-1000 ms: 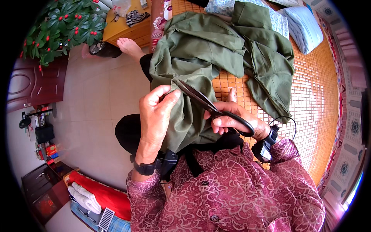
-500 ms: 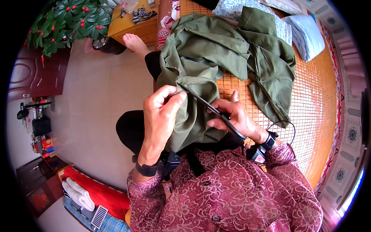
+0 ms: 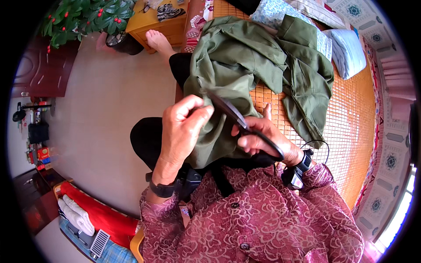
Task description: The person trims a length of green fabric with large shears while sitting on a bed.
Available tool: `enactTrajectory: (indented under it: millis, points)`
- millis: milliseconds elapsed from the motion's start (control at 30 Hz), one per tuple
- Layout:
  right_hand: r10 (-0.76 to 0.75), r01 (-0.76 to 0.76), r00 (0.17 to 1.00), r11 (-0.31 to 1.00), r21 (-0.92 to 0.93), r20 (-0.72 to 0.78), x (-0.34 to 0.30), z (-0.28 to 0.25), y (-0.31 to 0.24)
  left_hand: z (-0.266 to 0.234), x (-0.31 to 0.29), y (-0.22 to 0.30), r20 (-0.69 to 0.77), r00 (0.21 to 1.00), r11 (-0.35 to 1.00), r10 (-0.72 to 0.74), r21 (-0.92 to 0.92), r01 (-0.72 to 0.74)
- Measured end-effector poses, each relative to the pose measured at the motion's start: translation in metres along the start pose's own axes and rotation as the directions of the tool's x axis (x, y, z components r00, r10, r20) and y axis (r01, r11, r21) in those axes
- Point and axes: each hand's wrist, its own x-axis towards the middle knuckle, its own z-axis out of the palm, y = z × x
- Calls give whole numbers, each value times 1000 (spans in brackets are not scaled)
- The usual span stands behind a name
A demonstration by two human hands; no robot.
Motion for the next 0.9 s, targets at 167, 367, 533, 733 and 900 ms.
enactTrajectory:
  millis: [167,367,533,733,900]
  points:
    - [-127,178,961,964,199,-248,-7,-5,-32,-8,-5,-16,-41,998,999,-51,-13,51]
    - [-375,328,787,927,-184,-490,21,-24,-29,-15,-4,-26,-49,992,983,-113,-149,105]
    - [-496,371,830,833,-411,-256,35,-2,-24,-15,-8,-22,-93,987,991,-129,-46,126]
    - [-507,227,758,795,-563,-410,41,-12,-14,-24,-12,-15,-96,993,994,-69,79,77]
    - [-393,65,778,827,-558,-491,53,-42,-8,-13,-13,-10,34,988,984,-151,-89,153]
